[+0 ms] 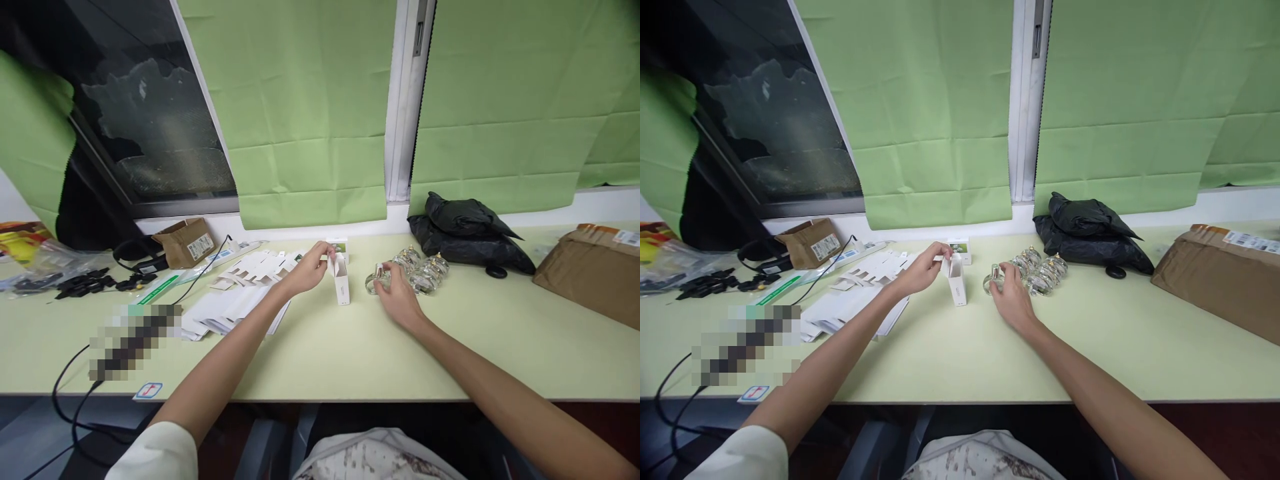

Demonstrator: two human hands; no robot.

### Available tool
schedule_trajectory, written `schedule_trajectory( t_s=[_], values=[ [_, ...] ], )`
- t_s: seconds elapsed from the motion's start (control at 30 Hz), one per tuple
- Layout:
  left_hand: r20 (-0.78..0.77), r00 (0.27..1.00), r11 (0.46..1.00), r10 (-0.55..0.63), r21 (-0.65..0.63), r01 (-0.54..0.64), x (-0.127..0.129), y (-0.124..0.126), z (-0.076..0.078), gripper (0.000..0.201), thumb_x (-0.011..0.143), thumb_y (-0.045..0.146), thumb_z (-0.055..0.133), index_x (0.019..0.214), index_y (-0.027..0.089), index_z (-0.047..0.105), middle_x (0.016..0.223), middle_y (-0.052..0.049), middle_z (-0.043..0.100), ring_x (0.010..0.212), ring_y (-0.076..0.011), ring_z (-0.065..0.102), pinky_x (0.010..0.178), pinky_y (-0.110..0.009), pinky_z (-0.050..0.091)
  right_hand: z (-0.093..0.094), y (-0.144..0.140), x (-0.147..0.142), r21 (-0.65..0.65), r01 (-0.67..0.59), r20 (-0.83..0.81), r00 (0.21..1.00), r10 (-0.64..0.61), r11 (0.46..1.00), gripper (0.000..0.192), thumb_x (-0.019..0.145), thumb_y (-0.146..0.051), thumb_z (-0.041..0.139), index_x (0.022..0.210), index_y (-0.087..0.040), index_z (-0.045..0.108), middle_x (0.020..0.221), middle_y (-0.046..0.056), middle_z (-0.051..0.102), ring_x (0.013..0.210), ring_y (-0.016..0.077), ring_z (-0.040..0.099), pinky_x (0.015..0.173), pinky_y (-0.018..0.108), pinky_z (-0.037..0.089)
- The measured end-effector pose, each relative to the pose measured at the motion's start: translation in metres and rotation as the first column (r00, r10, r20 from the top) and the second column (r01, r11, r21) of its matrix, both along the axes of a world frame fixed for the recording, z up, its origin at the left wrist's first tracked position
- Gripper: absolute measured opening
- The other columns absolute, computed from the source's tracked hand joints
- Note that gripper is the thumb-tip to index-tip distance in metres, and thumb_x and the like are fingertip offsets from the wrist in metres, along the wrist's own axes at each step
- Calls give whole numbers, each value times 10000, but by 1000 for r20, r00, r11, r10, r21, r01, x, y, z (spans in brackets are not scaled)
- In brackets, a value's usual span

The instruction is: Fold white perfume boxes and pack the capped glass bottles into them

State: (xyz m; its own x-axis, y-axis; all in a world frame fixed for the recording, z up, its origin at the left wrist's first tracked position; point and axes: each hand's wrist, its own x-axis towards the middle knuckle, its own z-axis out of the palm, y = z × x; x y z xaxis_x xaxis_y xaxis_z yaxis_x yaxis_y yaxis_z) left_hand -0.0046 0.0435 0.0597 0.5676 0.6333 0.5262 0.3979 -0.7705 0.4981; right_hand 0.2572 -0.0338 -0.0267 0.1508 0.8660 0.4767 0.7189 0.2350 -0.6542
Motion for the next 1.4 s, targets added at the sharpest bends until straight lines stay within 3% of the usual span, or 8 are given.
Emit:
schedule_trajectory(
  t_s=[0.27,0.4,0.5,0.7,0.83,1.1,1.3,1.4],
  values=[
    [201,980,980,-14,-194,53,10,-18,-16,243,1047,276,353,1190,260,549,1440,-91,551,1286,-232,572,1070,-411,510,-2,1,0,13,-21,11,1000,21,1000,480,976,-378,511,1416,-197,448,1412,170,584,974,280,671,929,472,512],
    [249,968,944,15,-323,68,16,-29,-30,476,974,501,649,1330,275,427,1490,-114,479,1266,-250,572,1051,-424,536,-3,2,1,-9,-11,32,999,11,1000,489,982,-396,513,1424,-200,442,1427,168,593,979,291,687,926,476,519],
    [319,947,926,26,-365,98,23,-31,-45,714,867,504,792,1375,287,340,1436,-117,486,1210,-248,604,1035,-451,566,-5,3,1,-15,-4,42,999,4,1000,499,981,-405,522,1430,-204,439,1445,163,597,1007,305,694,920,475,523],
    [420,907,908,33,-391,148,28,-32,-64,737,898,482,764,1431,302,287,1349,-96,545,1261,-251,608,1052,-462,563,-7,6,4,1,-8,46,999,8,1000,453,974,-383,536,1393,-218,488,1386,145,646,879,268,701,872,448,531],
    [445,890,886,99,-446,124,33,-33,-71,884,806,464,861,1419,300,246,1344,-111,598,1087,-232,703,1009,-480,576,-8,7,6,29,-39,48,998,38,999,397,982,-383,536,1345,-223,522,1336,127,664,842,253,680,856,433,516],
    [439,897,940,54,-325,102,40,-28,-78,939,895,331,732,1591,278,103,1444,-142,557,1239,-232,633,1081,-431,525,-4,3,5,28,-176,27,984,176,984,277,995,-392,537,1216,-244,616,1261,94,697,723,207,627,737,371,482],
    [396,915,949,81,-311,50,35,-21,-87,598,911,338,712,1426,193,446,1415,-133,619,1329,-258,593,1168,-429,450,1,0,4,-2,-177,5,984,177,984,269,1011,-448,528,1184,-265,621,1235,64,709,677,186,608,719,363,469],
    [363,928,939,88,-340,44,32,-22,-88,628,909,400,739,1438,198,467,1425,-132,634,1294,-263,625,1123,-420,487,2,-2,3,-14,-179,8,984,179,984,251,1007,-457,538,1150,-268,620,1201,51,710,651,176,597,735,370,470]
  ],
)
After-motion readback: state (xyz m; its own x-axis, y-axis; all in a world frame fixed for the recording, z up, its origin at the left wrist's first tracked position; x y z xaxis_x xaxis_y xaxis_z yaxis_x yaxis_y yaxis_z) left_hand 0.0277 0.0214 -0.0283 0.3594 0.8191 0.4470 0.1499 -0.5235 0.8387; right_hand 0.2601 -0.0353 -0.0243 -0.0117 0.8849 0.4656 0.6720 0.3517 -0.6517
